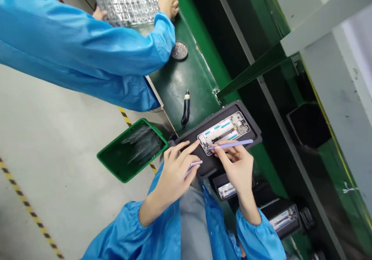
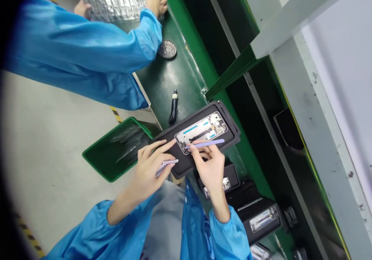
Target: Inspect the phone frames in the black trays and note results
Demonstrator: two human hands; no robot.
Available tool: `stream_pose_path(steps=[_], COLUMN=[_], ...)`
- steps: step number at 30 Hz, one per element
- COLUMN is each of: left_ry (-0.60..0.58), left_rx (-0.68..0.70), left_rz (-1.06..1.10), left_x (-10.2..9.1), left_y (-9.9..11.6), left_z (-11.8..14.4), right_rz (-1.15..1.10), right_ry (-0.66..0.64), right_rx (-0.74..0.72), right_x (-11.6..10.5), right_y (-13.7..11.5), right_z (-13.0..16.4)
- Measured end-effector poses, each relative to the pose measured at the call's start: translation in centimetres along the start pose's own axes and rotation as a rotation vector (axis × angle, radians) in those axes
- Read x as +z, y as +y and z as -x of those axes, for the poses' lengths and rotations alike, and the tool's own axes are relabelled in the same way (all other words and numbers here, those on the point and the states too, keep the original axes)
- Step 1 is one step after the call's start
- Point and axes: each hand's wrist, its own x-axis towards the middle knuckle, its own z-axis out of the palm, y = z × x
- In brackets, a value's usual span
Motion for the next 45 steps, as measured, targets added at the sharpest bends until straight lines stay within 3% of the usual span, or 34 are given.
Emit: stream_pose_path(steps=[26, 30, 35, 38, 39, 41, 43, 45], left_ry=[-0.019, -0.017, -0.022, -0.014, -0.009, 0.001, 0.031, 0.03], left_rx=[-0.07, -0.071, -0.077, -0.08, -0.076, -0.082, -0.124, -0.184], left_rz=[0.046, 0.048, 0.051, 0.073, 0.096, 0.18, 0.279, 0.347], left_x=[0.6, 0.6, 0.8, 0.7, 0.5, -0.2, -1.4, -2.8], left_y=[-0.4, -0.5, -0.7, -0.5, -0.4, -0.6, -1.4, -2.7], left_z=[0.1, 0.1, 0.1, 0.4, 0.4, 0.1, -0.8, -2.4], right_rz=[0.071, 0.128, 0.297, 0.28, 0.243, 0.135, 0.023, -0.062], right_ry=[0.048, 0.055, 0.043, 0.028, 0.076, 0.295, 0.56, 0.682], right_rx=[-0.047, -0.161, -0.437, -0.609, -0.649, -0.641, -0.482, -0.253], right_x=[0.4, 0.4, 0.0, 0.1, 0.2, 0.4, 0.7, 0.9], right_y=[0.3, 0.6, 1.5, 2.3, 2.6, 3.3, 4.2, 5.1], right_z=[0.3, 0.8, 1.4, 2.1, 2.5, 3.8, 5.1, 6.2])
